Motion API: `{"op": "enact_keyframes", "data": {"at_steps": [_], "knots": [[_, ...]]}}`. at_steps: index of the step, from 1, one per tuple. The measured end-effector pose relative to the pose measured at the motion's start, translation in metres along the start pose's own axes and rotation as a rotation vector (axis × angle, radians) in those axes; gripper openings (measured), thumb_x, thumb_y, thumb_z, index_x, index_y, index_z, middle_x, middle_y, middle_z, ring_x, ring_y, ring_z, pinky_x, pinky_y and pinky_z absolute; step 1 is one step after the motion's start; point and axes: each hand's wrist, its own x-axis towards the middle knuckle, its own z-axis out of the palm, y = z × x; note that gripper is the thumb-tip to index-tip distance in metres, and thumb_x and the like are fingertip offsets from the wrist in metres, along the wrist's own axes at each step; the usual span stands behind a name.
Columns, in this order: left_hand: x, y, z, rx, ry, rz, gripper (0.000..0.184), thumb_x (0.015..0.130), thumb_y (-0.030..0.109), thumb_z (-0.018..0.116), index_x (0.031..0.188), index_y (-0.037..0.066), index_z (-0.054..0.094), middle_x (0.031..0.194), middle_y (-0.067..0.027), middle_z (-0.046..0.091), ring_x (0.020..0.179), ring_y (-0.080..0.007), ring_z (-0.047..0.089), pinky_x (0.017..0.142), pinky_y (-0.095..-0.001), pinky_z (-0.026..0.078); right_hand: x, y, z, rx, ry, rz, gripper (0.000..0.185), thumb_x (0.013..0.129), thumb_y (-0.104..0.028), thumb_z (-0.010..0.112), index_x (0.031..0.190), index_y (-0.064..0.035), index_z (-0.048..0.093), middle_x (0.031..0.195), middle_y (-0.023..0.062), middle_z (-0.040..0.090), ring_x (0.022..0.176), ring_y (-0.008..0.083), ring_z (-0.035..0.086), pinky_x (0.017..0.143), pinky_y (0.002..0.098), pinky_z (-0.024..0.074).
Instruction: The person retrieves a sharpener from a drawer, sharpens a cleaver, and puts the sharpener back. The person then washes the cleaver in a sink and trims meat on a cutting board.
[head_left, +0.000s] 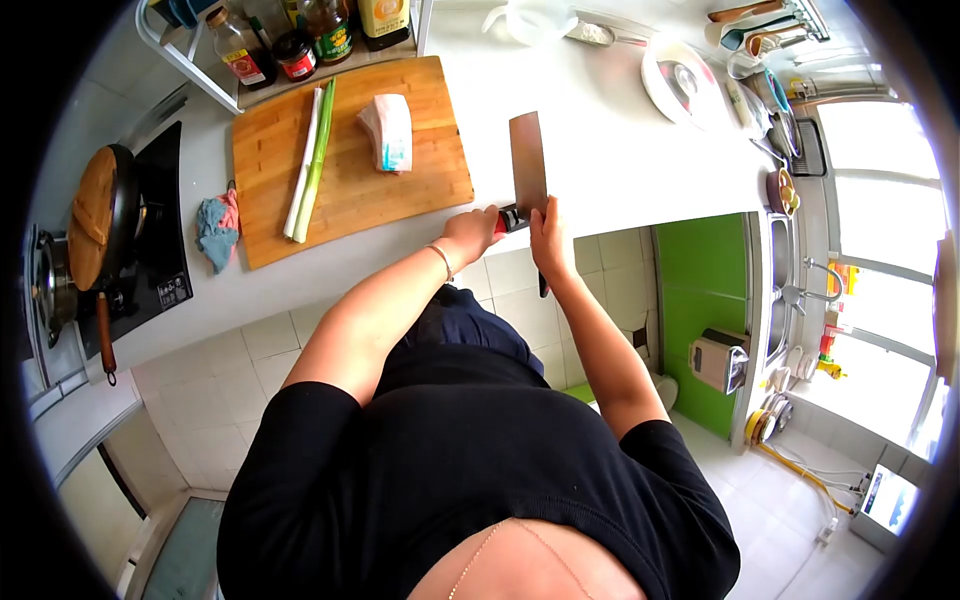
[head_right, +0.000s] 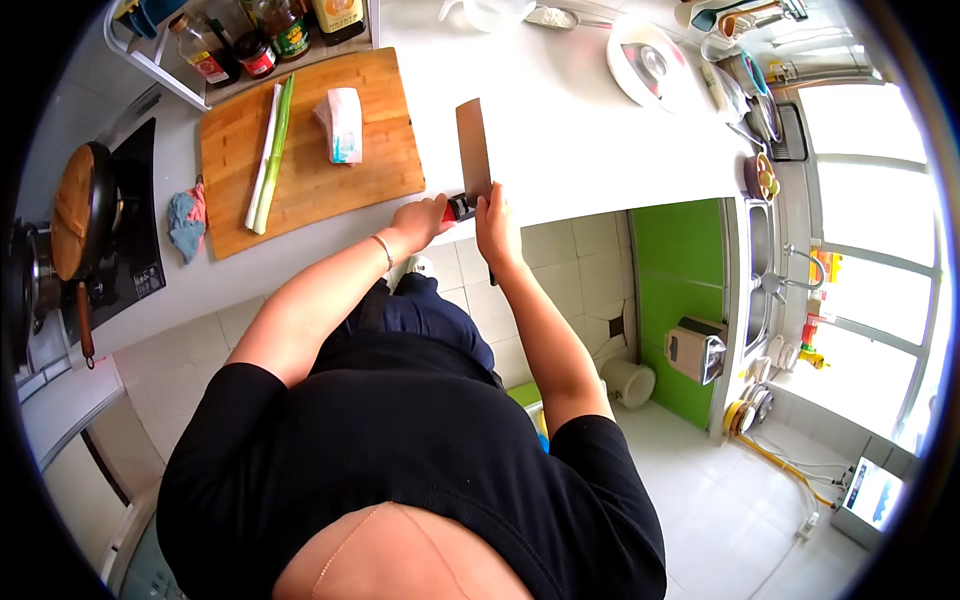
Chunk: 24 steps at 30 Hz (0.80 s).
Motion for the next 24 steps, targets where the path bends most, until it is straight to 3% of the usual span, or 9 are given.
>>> {"op": "enact_keyframes", "data": {"at_steps": [4, 7, 14, 18, 20, 21, 24], "knots": [[0.002, 0.001, -0.003, -0.01, 0.0, -0.011, 0.037, 0.085, 0.036, 0.058, 0.097, 0.002, 0.05, 0.085, -0.0171, 0.064, 0.08, -0.0338, 0.063, 0.066, -0.0423, 0.05, 0.004, -0.008, 0.001, -0.045, -0.089, 0.075, 0.029, 0.091, -0.012, 0.044, 0.115, 0.0021, 0.037, 0.095, 0.0311, 0.056, 0.082, 0.0481, 0.056, 0.069, 0.0525, 0.0451], [0.0, 0.003, -0.008, -0.014, -0.011, -0.02, 0.036, 0.085, 0.036, 0.059, 0.097, 0.002, 0.051, 0.084, -0.0172, 0.064, 0.08, -0.0341, 0.063, 0.066, -0.0423, 0.05, 0.004, -0.004, 0.008, -0.111, -0.093, -0.032, 0.03, 0.091, -0.012, 0.044, 0.116, 0.0024, 0.037, 0.096, 0.0314, 0.056, 0.081, 0.0475, 0.056, 0.068, 0.0519, 0.0463], [0.004, -0.002, 0.004, 0.007, 0.03, 0.016, 0.037, 0.084, 0.036, 0.059, 0.096, 0.002, 0.05, 0.082, -0.0176, 0.063, 0.076, -0.0341, 0.063, 0.062, -0.0425, 0.05, -0.008, -0.004, 0.001, -0.162, -0.149, 0.004, 0.024, 0.09, -0.011, 0.044, 0.11, 0.0019, 0.039, 0.091, 0.0292, 0.056, 0.079, 0.0465, 0.057, 0.068, 0.0522, 0.0472], [0.007, -0.008, 0.007, 0.071, 0.02, 0.042, 0.038, 0.084, 0.036, 0.06, 0.096, 0.001, 0.049, 0.079, -0.0182, 0.063, 0.073, -0.0324, 0.063, 0.059, -0.0414, 0.05, -0.098, 0.027, -0.034, -0.275, -0.322, 0.122, 0.022, 0.089, -0.012, 0.045, 0.107, -0.0004, 0.039, 0.092, 0.028, 0.057, 0.077, 0.0463, 0.058, 0.066, 0.0539, 0.0469], [0.007, -0.005, 0.007, 0.064, 0.017, 0.058, 0.039, 0.084, 0.036, 0.06, 0.097, 0.001, 0.048, 0.079, -0.0184, 0.063, 0.073, -0.0319, 0.064, 0.059, -0.0411, 0.05, -0.159, 0.05, -0.076, -0.374, -0.645, 0.263, 0.029, 0.087, -0.014, 0.048, 0.113, -0.005, 0.038, 0.086, 0.028, 0.059, 0.077, 0.0466, 0.058, 0.068, 0.0548, 0.0471], [0.005, -0.004, 0.007, 0.053, 0.025, 0.049, 0.04, 0.083, 0.036, 0.06, 0.097, 0.001, 0.048, 0.079, -0.0181, 0.063, 0.072, -0.0315, 0.064, 0.059, -0.0412, 0.05, -0.187, 0.056, -0.095, -0.364, -0.697, 0.282, 0.029, 0.087, -0.014, 0.049, 0.113, -0.0069, 0.04, 0.085, 0.0271, 0.06, 0.078, 0.0455, 0.059, 0.068, 0.0552, 0.047], [0.004, -0.005, 0.008, 0.04, 0.033, 0.04, 0.042, 0.083, 0.038, 0.061, 0.098, 0.001, 0.047, 0.08, -0.0175, 0.063, 0.073, -0.0313, 0.064, 0.06, -0.0411, 0.051, -0.169, 0.034, -0.098, -0.219, -0.315, 0.2, 0.025, 0.088, -0.013, 0.05, 0.109, -0.0052, 0.042, 0.084, 0.0266, 0.06, 0.077, 0.0474, 0.057, 0.065, 0.0541, 0.046]]}}
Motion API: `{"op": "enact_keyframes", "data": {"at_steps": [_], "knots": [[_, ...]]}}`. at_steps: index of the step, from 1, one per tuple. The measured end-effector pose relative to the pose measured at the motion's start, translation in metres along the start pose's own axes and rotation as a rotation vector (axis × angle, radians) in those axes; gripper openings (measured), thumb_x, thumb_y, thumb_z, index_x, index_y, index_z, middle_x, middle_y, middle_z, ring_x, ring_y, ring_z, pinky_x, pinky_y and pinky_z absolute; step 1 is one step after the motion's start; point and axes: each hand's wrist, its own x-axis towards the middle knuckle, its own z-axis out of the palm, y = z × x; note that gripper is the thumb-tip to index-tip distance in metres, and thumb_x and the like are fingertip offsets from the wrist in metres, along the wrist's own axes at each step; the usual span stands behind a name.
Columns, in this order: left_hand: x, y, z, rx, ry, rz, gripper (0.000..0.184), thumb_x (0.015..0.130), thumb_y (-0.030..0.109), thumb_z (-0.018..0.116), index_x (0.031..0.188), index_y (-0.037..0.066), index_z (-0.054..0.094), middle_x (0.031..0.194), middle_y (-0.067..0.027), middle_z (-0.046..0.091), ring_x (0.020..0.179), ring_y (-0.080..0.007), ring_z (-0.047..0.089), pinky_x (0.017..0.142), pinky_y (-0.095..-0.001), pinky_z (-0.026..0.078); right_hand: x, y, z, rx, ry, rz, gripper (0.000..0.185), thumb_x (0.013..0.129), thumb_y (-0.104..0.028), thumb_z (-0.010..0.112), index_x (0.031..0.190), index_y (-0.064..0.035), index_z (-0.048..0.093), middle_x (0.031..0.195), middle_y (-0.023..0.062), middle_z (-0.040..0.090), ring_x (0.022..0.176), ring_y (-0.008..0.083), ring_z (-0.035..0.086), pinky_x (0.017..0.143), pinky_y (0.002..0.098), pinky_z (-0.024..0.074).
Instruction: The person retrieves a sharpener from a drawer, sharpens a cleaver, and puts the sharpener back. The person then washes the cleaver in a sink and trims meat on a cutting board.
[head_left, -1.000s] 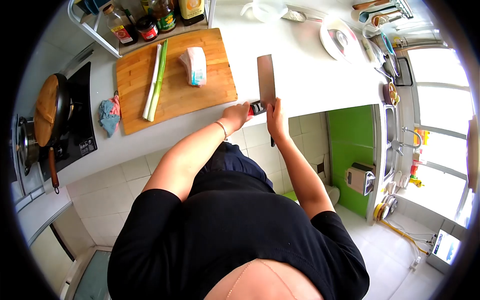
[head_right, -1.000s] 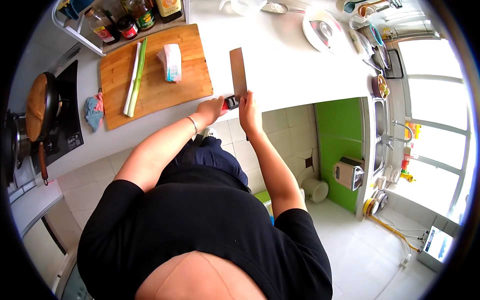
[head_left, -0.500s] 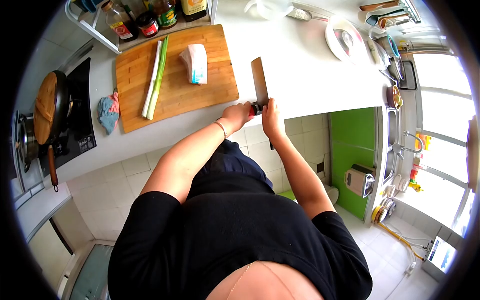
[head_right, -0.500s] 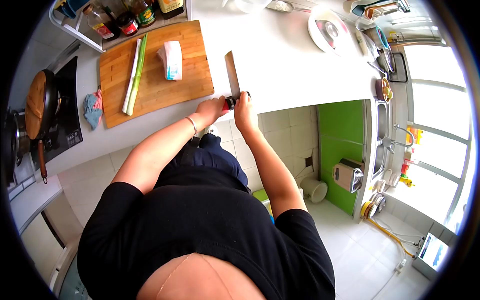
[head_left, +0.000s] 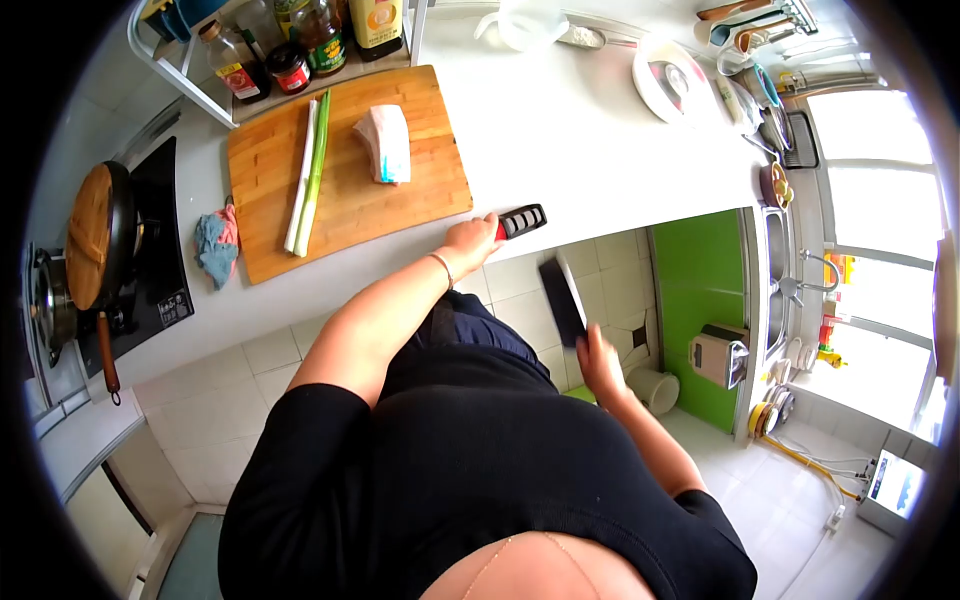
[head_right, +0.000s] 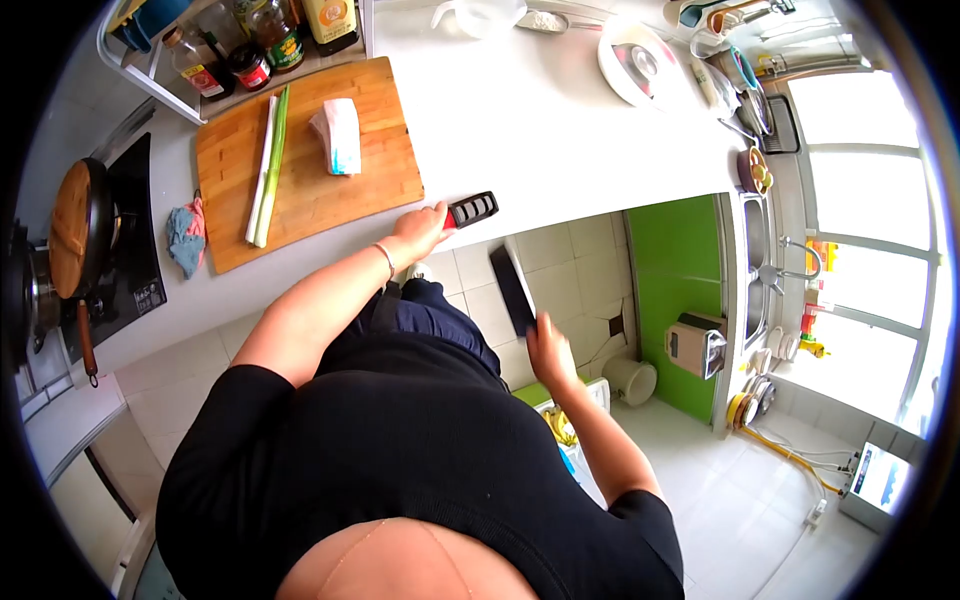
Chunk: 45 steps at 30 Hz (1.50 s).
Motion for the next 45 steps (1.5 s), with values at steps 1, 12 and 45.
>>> {"op": "enact_keyframes", "data": {"at_steps": [1, 12, 45], "knots": [[0.0, 0.0, -0.001, 0.01, -0.024, 0.003, 0.043, 0.083, 0.039, 0.061, 0.098, 0.001, 0.047, 0.081, -0.0171, 0.063, 0.075, -0.0315, 0.064, 0.061, -0.0409, 0.051, 0.027, -0.021, -0.004, 0.11, 0.087, -0.039, 0.023, 0.088, -0.012, 0.051, 0.108, -0.0041, 0.041, 0.083, 0.0273, 0.058, 0.075, 0.0482, 0.055, 0.061, 0.0527, 0.0448], [-0.01, -0.002, -0.019, -0.022, -0.077, -0.052, 0.04, 0.084, 0.039, 0.058, 0.097, 0.002, 0.049, 0.084, -0.017, 0.064, 0.08, -0.0342, 0.063, 0.066, -0.0429, 0.05, 0.178, -0.088, 0.043, 0.251, 0.314, -0.196, 0.026, 0.09, -0.012, 0.046, 0.112, 0.0004, 0.041, 0.086, 0.0265, 0.06, 0.08, 0.0466, 0.056, 0.065, 0.0508, 0.0436], [-0.011, -0.002, -0.016, -0.057, -0.058, -0.065, 0.037, 0.085, 0.037, 0.057, 0.098, 0.003, 0.05, 0.087, -0.0164, 0.064, 0.081, -0.0326, 0.063, 0.067, -0.0426, 0.05, 0.176, -0.099, 0.043, 0.148, 0.303, -0.25, 0.026, 0.091, -0.01, 0.044, 0.114, 0.0002, 0.039, 0.099, 0.0292, 0.056, 0.083, 0.0463, 0.056, 0.069, 0.0506, 0.047]]}}
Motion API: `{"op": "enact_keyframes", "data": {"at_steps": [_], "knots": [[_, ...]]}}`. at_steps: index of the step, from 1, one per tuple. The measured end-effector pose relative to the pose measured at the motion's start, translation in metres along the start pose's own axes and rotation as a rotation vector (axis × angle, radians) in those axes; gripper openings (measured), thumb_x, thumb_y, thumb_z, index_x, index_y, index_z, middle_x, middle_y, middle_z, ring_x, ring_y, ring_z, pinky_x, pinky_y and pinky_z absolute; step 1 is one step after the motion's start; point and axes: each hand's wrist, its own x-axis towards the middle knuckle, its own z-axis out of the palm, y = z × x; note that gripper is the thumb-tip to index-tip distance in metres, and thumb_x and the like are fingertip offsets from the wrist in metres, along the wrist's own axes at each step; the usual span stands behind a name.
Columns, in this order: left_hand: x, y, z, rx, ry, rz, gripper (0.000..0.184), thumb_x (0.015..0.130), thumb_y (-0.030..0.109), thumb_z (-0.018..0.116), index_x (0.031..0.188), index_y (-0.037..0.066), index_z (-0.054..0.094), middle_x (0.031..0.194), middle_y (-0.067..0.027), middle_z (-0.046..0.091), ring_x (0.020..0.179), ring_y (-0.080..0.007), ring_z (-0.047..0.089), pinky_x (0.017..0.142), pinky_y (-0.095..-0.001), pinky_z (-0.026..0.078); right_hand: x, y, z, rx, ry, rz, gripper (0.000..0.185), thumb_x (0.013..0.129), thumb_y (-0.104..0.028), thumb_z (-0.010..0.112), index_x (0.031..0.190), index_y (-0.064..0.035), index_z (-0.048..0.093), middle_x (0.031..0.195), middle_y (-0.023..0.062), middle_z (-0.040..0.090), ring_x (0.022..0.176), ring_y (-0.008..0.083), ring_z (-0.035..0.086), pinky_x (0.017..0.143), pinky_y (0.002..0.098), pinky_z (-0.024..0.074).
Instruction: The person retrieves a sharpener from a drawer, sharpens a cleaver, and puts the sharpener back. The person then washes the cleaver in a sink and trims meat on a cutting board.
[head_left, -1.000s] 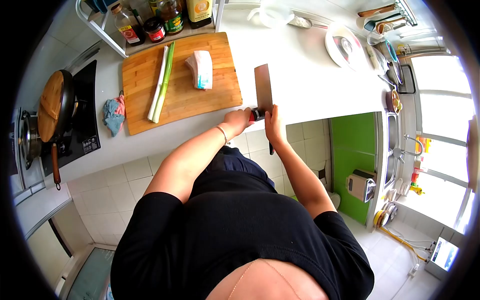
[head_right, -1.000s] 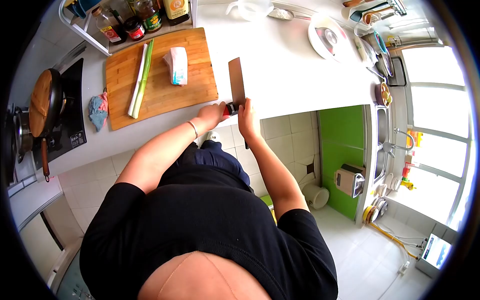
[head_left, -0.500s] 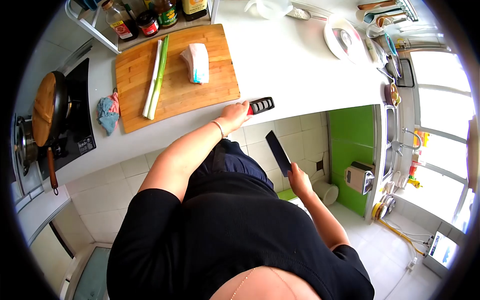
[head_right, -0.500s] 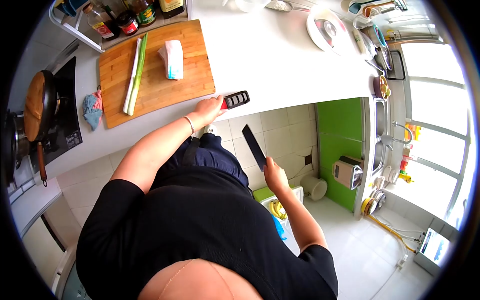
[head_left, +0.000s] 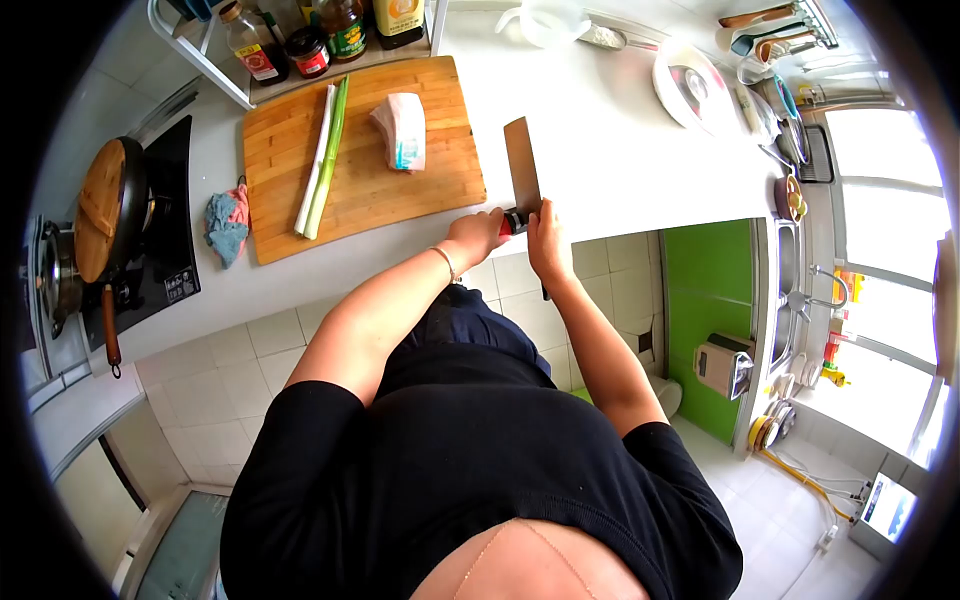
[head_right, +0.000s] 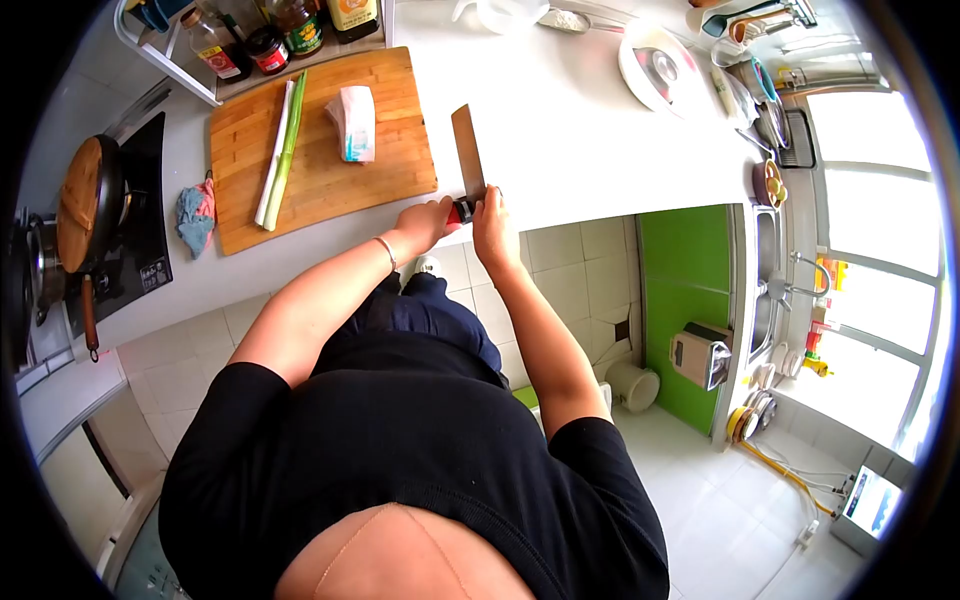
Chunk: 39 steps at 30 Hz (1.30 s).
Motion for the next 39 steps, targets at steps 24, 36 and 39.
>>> {"op": "enact_keyframes", "data": {"at_steps": [24, 36, 39], "knots": [[0.001, -0.001, 0.005, 0.072, 0.004, 0.019, 0.043, 0.084, 0.04, 0.058, 0.099, 0.001, 0.048, 0.089, -0.017, 0.063, 0.082, -0.0332, 0.063, 0.067, -0.0417, 0.05, -0.027, -0.004, -0.018, 0.096, 0.087, 0.055, 0.026, 0.09, -0.012, 0.049, 0.114, -0.0036, 0.042, 0.091, 0.0251, 0.059, 0.078, 0.0459, 0.056, 0.064, 0.0517, 0.0447], [0.002, -0.004, 0.008, 0.03, 0.046, -0.013, 0.037, 0.084, 0.038, 0.059, 0.096, 0.004, 0.051, 0.082, -0.0164, 0.064, 0.076, -0.0343, 0.063, 0.063, -0.0436, 0.05, -0.001, 0.003, 0.007, -0.091, -0.016, 0.012, 0.027, 0.09, -0.013, 0.045, 0.113, 0.0004, 0.039, 0.098, 0.0281, 0.056, 0.08, 0.0456, 0.058, 0.067, 0.0504, 0.0484], [0.003, -0.008, 0.015, 0.031, 0.115, 0.064, 0.039, 0.085, 0.039, 0.056, 0.095, 0.002, 0.049, 0.077, -0.0173, 0.062, 0.071, -0.0358, 0.062, 0.059, -0.0447, 0.049, -0.005, -0.001, -0.001, -0.12, -0.105, 0.052, 0.024, 0.09, -0.012, 0.044, 0.11, 0.0001, 0.039, 0.097, 0.0273, 0.056, 0.078, 0.045, 0.058, 0.065, 0.0515, 0.0488]]}}
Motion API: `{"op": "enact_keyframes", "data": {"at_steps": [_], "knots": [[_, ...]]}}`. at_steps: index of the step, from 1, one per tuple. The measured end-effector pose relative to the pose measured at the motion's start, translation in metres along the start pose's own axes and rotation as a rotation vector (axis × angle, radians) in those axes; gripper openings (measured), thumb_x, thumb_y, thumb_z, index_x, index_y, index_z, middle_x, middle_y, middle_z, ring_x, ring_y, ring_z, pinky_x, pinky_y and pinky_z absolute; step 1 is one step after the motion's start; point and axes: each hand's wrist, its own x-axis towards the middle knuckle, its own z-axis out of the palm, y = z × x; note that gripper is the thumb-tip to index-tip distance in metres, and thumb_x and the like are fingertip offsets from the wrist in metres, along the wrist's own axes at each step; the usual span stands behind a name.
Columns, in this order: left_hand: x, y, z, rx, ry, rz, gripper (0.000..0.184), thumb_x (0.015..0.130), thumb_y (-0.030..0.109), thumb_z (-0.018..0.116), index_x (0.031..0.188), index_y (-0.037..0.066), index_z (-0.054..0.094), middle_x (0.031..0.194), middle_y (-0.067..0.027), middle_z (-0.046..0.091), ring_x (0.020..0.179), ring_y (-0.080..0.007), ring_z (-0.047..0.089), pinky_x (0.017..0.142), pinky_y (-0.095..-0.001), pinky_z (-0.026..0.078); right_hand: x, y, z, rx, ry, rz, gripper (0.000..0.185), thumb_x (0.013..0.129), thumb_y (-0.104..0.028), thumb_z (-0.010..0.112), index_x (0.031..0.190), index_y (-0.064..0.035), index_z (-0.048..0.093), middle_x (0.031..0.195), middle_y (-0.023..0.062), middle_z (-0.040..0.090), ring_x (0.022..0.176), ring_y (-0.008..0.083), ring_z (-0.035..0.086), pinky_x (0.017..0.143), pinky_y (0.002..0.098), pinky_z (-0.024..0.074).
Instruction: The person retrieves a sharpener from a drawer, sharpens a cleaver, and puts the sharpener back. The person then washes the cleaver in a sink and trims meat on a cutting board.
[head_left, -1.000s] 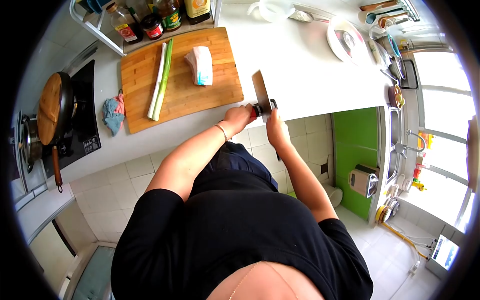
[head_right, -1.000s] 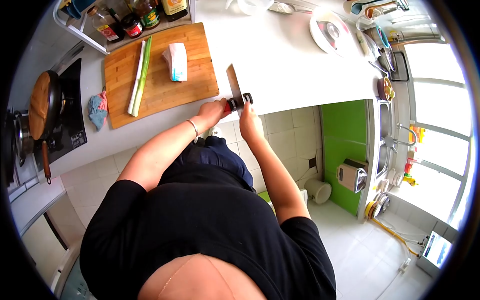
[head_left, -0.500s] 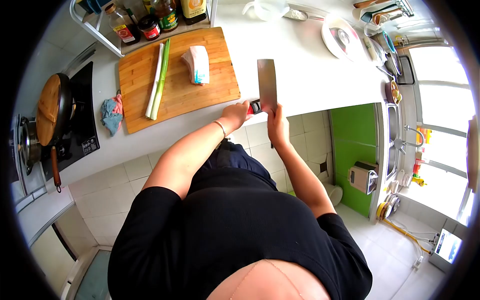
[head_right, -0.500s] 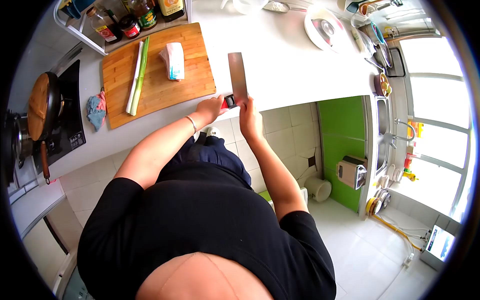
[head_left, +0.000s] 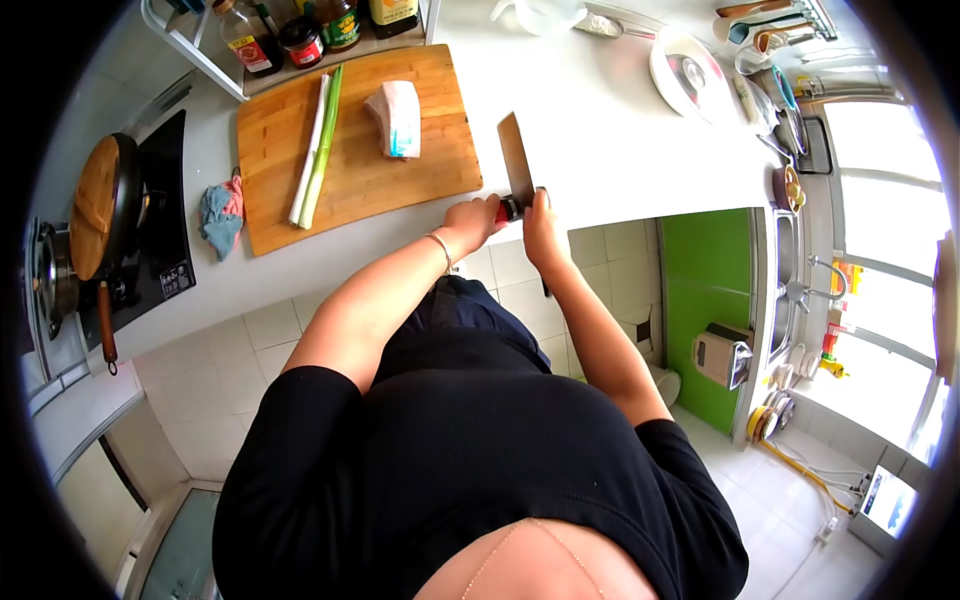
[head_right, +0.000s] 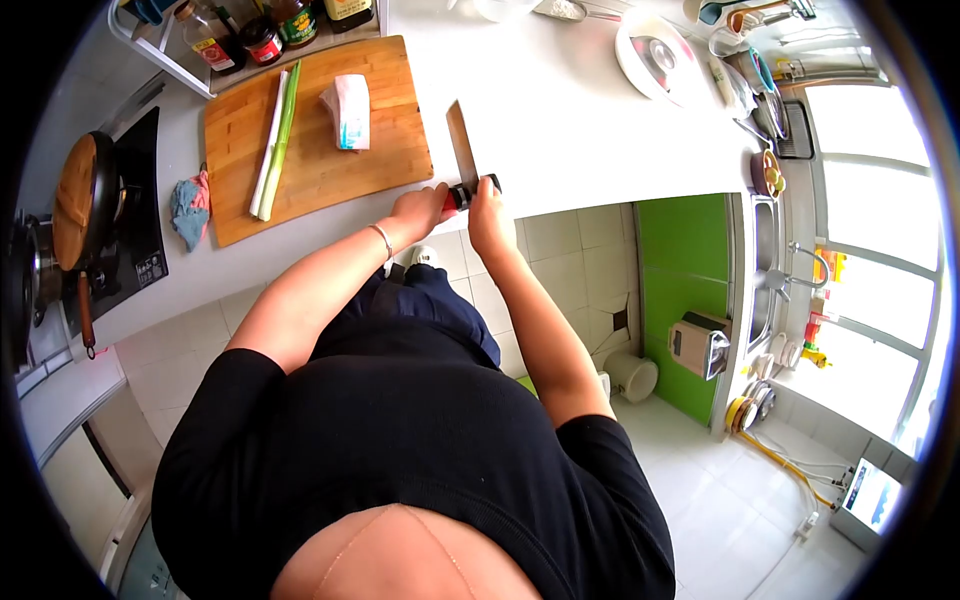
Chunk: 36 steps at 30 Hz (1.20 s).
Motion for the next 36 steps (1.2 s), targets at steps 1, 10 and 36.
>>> {"op": "enact_keyframes", "data": {"at_steps": [1, 10, 36], "knots": [[0.002, -0.001, -0.001, 0.022, -0.007, -0.01, 0.039, 0.084, 0.038, 0.057, 0.095, 0.002, 0.05, 0.078, -0.017, 0.063, 0.072, -0.0346, 0.063, 0.06, -0.0438, 0.049, -0.012, 0.005, -0.001, -0.041, -0.039, 0.019, 0.024, 0.09, -0.012, 0.044, 0.11, -0.0001, 0.039, 0.096, 0.0272, 0.056, 0.076, 0.0451, 0.059, 0.064, 0.0519, 0.0487], [-0.001, 0.001, -0.004, 0.01, -0.03, 0.007, 0.044, 0.083, 0.038, 0.06, 0.098, -0.001, 0.048, 0.077, -0.0174, 0.063, 0.072, -0.0327, 0.063, 0.058, -0.0417, 0.05, -0.164, 0.08, -0.066, -0.051, -0.191, 0.097, 0.024, 0.089, -0.012, 0.048, 0.11, -0.0027, 0.041, 0.083, 0.0251, 0.059, 0.074, 0.0443, 0.058, 0.06, 0.0529, 0.0457], [0.002, 0.0, -0.001, 0.032, -0.074, -0.047, 0.038, 0.084, 0.036, 0.059, 0.097, 0.001, 0.05, 0.083, -0.0168, 0.064, 0.077, -0.033, 0.063, 0.063, -0.0443, 0.049, -0.099, 0.046, -0.016, -0.092, -0.179, 0.047, 0.024, 0.088, -0.008, 0.042, 0.111, -0.0002, 0.039, 0.097, 0.028, 0.056, 0.076, 0.0466, 0.058, 0.065, 0.0529, 0.0486]]}}
